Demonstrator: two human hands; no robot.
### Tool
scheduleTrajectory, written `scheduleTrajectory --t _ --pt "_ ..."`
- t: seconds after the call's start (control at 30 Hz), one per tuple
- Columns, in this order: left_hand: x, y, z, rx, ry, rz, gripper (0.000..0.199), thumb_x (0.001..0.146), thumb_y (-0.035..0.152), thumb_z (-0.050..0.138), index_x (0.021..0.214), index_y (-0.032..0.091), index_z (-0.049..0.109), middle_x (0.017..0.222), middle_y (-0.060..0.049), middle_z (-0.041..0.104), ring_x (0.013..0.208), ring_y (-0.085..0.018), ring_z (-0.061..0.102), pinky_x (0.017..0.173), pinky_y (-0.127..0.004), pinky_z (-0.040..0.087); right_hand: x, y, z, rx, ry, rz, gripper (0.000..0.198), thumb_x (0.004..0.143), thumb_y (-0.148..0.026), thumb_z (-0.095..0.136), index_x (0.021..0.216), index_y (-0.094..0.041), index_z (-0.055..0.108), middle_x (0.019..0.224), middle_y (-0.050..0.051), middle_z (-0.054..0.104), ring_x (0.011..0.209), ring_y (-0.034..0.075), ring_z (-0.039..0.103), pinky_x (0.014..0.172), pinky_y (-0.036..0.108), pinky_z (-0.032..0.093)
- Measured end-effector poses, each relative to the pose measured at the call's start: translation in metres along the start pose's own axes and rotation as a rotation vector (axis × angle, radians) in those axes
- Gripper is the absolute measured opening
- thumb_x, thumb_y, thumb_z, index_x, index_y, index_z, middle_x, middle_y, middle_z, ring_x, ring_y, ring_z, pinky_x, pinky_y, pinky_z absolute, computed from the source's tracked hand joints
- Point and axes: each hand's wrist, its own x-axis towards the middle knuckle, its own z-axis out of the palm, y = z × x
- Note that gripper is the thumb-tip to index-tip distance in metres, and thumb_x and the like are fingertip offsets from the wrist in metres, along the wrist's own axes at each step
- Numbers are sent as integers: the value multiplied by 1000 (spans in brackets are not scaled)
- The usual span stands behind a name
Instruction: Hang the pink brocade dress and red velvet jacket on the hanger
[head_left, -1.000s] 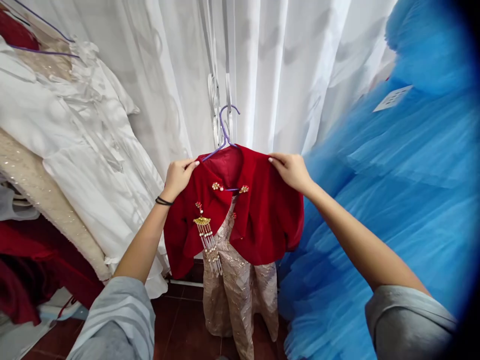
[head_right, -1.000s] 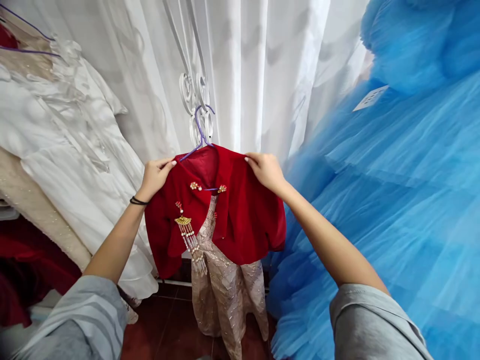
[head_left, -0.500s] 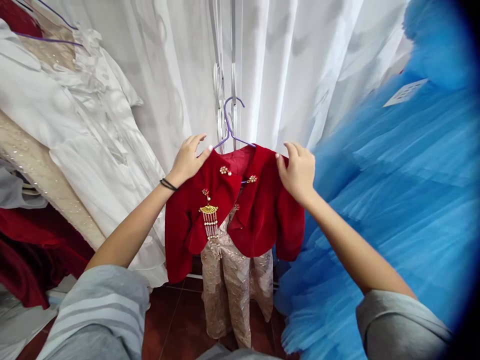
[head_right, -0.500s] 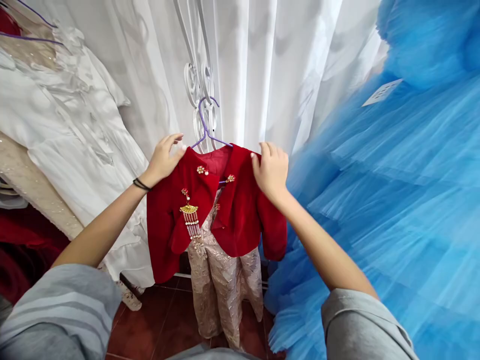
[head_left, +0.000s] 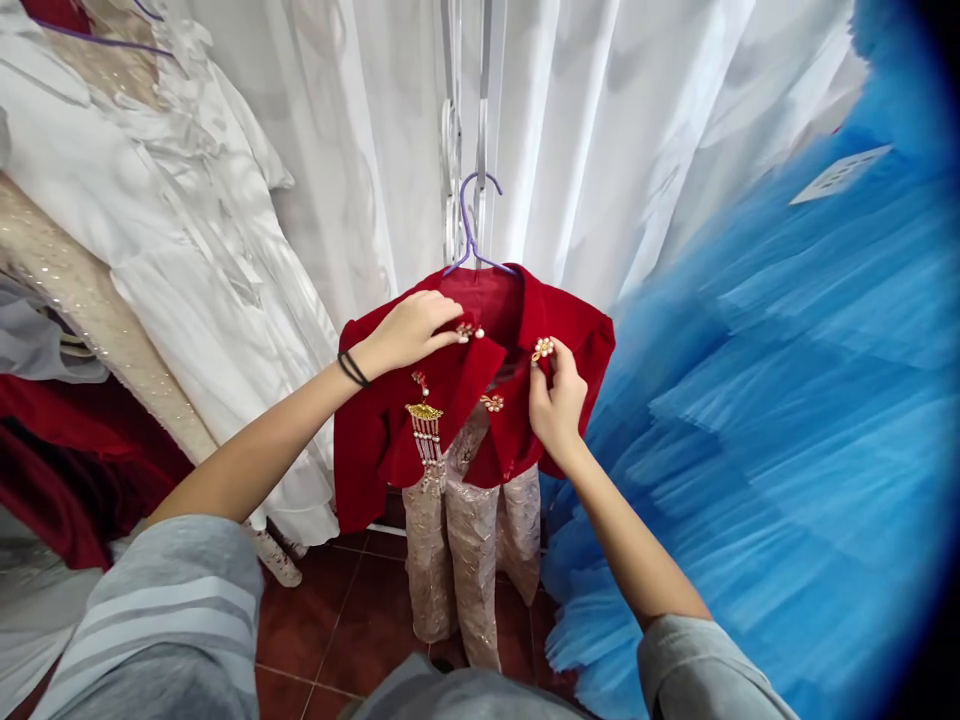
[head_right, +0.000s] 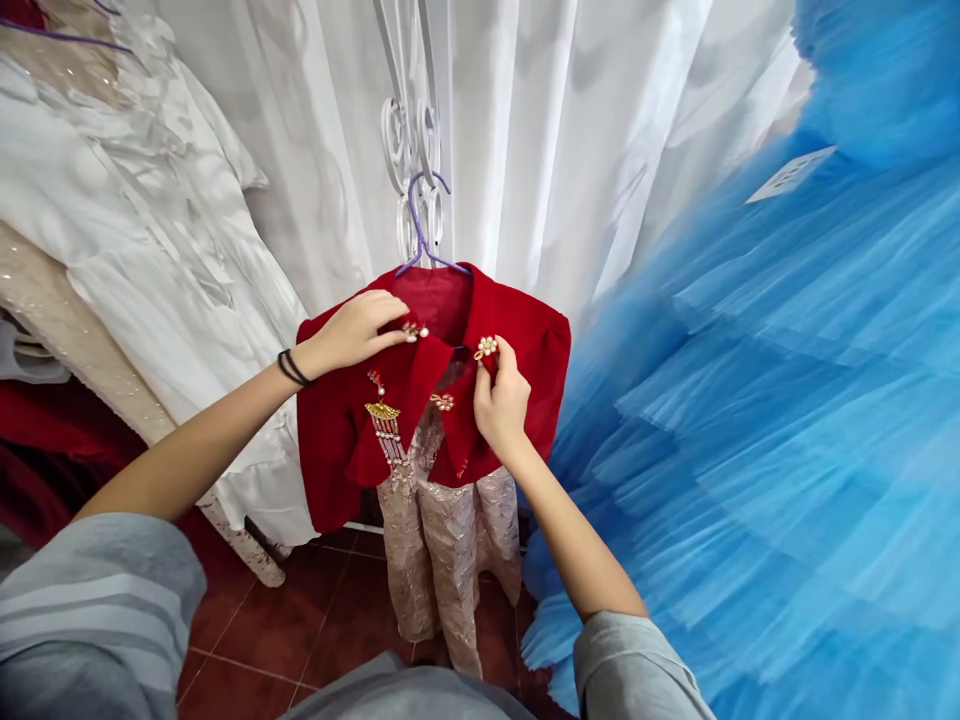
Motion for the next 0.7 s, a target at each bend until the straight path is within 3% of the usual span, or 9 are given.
scheduleTrajectory --t 0.07,0.13,0.2,0.27,0.3,0.37,0.47,0.6,0.7 --pt "3 7 9 45 21 -24 30 92 20 52 120 11 60 114 -14 66 109 -28 58 103 -50 43 -8 -6 1 -28 -74 36 50 91 -31 44 137 -13 48 105 15 71 87 27 68 79 41 56" --pt "1 17 22 130 11 76 49 86 6 49 135 14 52 133 -16 58 126 -30 51 114 -57 30 -22 -7 10 -121 -159 87 61 88 -27 46 146 -8 38 113 19 68 96 31 66 80 45 56" --pt "-8 29 38 187 -16 212 61 82 -1 46 140 19 49 143 -13 53 134 -27 45 120 -57 21 -46 -4 23 -187 -160 72 70 87 -21 43 153 -5 24 131 24 58 113 34 60 88 49 55" --pt "-24 40 53 194 -6 241 56 83 1 47 136 21 53 141 -11 55 133 -25 47 120 -51 26 -78 2 34 -205 -93 -13 74 90 -22 42 156 -6 13 146 26 44 129 33 49 100 52 49" --pt "-35 45 61 190 32 174 48 86 6 49 131 19 56 137 -12 57 128 -26 50 116 -49 33 -96 5 39 -212 -53 -52 76 92 -25 44 157 -8 9 149 26 39 135 34 44 105 53 46" --pt "-58 54 79 179 168 -103 30 89 19 51 118 14 61 124 -16 62 116 -28 57 105 -47 44 -130 14 49 -243 5 -89 82 93 -34 49 157 -11 4 151 26 33 141 35 34 109 57 41" --pt "-91 71 114 154 340 -552 33 88 34 58 110 9 61 117 -22 61 108 -32 59 94 -47 50 -161 31 65 -288 26 -62 81 92 -37 52 156 -11 9 147 28 36 137 37 37 103 59 44" --pt "-114 101 165 147 319 -830 64 82 42 68 131 4 53 137 -29 48 128 -41 49 107 -56 41 -158 52 83 -253 135 -3 63 93 -35 53 147 -9 33 130 25 52 121 32 51 98 55 48" --pt "-110 119 189 174 343 -979 67 83 46 67 136 8 51 142 -30 44 136 -45 41 110 -67 30 -146 61 83 -118 173 89 49 94 -34 49 137 -11 46 122 21 59 113 27 58 98 49 50"
